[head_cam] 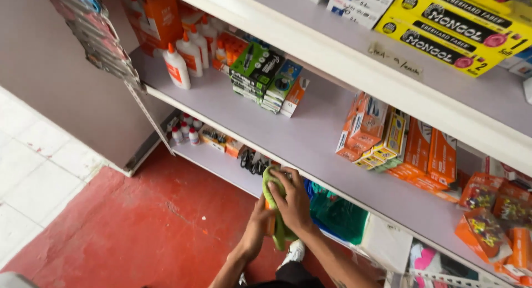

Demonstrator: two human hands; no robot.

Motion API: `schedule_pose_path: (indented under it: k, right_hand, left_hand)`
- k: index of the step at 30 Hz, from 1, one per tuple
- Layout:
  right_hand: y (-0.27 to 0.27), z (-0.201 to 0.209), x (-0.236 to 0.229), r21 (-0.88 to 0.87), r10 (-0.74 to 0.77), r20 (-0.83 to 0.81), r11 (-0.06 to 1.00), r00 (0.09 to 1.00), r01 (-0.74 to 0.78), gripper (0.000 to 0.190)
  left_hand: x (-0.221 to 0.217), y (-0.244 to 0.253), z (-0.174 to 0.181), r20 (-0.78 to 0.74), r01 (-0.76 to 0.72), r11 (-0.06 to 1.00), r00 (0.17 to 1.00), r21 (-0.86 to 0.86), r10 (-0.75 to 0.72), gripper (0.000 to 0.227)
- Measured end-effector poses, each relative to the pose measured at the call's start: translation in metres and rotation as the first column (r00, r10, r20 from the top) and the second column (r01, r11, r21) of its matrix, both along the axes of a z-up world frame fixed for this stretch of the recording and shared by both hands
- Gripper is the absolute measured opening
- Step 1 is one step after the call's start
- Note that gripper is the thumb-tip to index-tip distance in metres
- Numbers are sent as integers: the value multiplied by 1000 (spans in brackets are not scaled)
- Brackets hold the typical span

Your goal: The person is cleaning a shelf and individual stationery boxes using a green cloth.

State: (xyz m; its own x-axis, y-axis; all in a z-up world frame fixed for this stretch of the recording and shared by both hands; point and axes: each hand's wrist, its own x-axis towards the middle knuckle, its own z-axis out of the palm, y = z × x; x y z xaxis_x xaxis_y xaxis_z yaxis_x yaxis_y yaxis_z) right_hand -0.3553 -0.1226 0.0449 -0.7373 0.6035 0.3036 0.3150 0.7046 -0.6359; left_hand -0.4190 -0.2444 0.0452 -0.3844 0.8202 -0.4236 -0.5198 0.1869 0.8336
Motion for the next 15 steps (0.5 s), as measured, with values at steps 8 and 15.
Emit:
schedule_pose_path:
  k: [8,15]
  right_hand:
    - [-40,-21,13,-371,-5,-130,928,992,-44,58]
    - [27,-49,0,-693,-386,73,643,920,325,37]
  left_hand:
    - [1,7,8,333,-211,976,918,-56,218,75]
    - [9,13,-13,169,-101,995,981,-2,100,73]
